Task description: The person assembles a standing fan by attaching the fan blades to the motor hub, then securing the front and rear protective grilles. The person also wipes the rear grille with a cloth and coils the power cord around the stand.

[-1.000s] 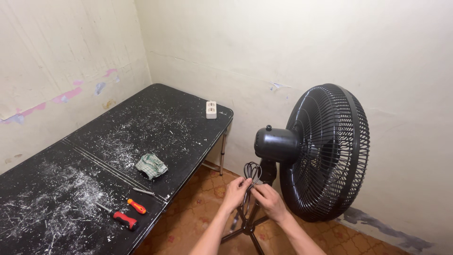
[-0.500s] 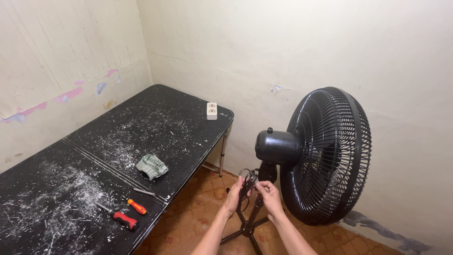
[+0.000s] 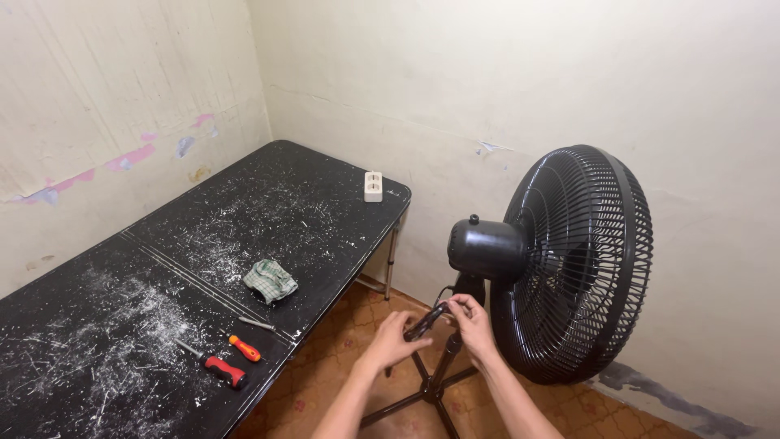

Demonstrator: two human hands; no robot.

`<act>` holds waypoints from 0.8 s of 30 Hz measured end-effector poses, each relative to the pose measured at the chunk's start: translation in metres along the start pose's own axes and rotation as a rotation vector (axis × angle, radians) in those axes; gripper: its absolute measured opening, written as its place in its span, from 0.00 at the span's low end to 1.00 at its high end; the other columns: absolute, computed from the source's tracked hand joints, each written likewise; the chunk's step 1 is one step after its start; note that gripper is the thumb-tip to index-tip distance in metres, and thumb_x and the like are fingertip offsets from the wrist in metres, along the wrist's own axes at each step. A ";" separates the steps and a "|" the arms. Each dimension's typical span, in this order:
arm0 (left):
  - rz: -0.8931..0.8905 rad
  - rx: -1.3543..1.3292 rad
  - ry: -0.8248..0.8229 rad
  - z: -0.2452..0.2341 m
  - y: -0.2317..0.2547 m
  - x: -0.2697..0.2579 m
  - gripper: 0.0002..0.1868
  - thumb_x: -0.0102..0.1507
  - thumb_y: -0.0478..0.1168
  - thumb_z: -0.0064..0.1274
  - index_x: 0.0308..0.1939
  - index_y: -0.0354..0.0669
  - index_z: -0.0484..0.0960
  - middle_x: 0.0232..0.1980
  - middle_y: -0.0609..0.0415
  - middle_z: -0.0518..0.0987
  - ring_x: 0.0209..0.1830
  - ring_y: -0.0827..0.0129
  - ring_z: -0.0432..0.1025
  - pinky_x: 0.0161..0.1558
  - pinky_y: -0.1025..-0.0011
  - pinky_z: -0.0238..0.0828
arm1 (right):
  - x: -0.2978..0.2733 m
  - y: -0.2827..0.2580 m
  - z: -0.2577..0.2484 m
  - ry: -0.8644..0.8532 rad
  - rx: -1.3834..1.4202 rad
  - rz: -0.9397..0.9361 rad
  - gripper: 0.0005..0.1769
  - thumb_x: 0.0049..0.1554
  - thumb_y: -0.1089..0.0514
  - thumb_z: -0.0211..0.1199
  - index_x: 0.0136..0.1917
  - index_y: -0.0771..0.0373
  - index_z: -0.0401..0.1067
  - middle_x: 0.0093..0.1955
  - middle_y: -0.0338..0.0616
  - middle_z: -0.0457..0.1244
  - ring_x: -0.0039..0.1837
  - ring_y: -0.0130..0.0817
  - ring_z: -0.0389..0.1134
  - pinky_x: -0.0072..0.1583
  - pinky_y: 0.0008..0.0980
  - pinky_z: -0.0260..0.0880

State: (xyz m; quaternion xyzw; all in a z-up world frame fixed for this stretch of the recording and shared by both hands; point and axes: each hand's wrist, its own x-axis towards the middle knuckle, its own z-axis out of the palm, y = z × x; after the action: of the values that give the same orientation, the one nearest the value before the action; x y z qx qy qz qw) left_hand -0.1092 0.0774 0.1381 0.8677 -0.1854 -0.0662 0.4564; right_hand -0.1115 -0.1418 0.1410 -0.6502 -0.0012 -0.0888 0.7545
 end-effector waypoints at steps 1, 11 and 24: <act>-0.032 0.084 -0.068 -0.005 -0.007 -0.002 0.32 0.54 0.55 0.70 0.55 0.43 0.78 0.56 0.48 0.75 0.58 0.58 0.73 0.60 0.62 0.71 | -0.001 0.000 -0.001 -0.013 0.046 0.022 0.07 0.64 0.56 0.56 0.53 0.60 0.70 0.52 0.43 0.72 0.53 0.27 0.72 0.52 0.30 0.70; -0.211 0.496 -0.287 -0.031 -0.078 -0.019 0.22 0.65 0.55 0.57 0.61 0.57 0.80 0.66 0.53 0.74 0.71 0.54 0.64 0.69 0.53 0.58 | 0.001 -0.010 -0.008 -0.030 0.339 0.037 0.08 0.67 0.52 0.50 0.54 0.57 0.62 0.47 0.45 0.68 0.55 0.42 0.73 0.57 0.38 0.73; -0.180 -0.374 0.321 0.034 -0.061 -0.006 0.31 0.59 0.32 0.55 0.62 0.32 0.58 0.53 0.30 0.75 0.50 0.45 0.75 0.53 0.56 0.78 | -0.003 -0.077 0.055 -0.150 0.624 0.098 0.08 0.67 0.56 0.48 0.50 0.62 0.62 0.50 0.50 0.66 0.64 0.51 0.71 0.63 0.46 0.74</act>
State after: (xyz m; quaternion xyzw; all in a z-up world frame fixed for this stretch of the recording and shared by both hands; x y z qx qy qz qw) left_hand -0.1091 0.0848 0.0684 0.7805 -0.0174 -0.0012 0.6249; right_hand -0.1183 -0.0983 0.2250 -0.3916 -0.0525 0.0004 0.9186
